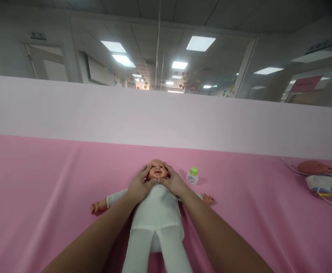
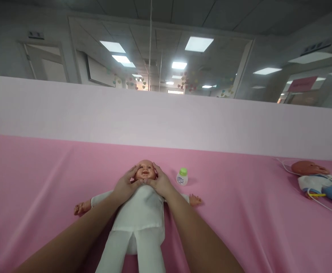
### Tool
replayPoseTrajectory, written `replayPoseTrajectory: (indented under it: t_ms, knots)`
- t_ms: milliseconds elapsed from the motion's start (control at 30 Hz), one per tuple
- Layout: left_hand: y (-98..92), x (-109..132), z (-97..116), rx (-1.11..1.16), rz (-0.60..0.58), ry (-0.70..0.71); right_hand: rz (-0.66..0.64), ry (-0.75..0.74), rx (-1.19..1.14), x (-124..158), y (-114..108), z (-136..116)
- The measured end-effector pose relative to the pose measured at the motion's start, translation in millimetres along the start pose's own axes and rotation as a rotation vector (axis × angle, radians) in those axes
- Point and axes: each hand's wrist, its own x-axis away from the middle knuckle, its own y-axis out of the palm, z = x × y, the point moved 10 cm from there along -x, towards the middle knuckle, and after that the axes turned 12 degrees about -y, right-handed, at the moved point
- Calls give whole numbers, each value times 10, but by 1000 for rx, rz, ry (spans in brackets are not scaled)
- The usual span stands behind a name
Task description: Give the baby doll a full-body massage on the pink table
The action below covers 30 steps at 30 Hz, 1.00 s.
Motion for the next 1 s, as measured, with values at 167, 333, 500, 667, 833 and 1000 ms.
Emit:
replayPoseTrajectory:
  t_ms: [167, 333, 500, 667, 833, 1000]
  knots:
    - [9, 56, 35, 121, 28, -46, 5, 15, 9, 54, -67, -74]
    - [15, 55, 87, 97, 29, -79, 52, 43, -47, 71, -101, -83]
    - [-7, 62, 110, 130, 42, -101, 66, 38, -69, 83, -124, -105]
    - [0, 62, 118, 139, 13, -93, -32, 100, -179, 106, -98, -95]
    - [7, 34, 89, 141, -10, -53, -27, 127, -284, 86, -133, 2]
    - [2, -19, 5, 116, 21, -62, -10, 141, -365, 70, -117, 118]
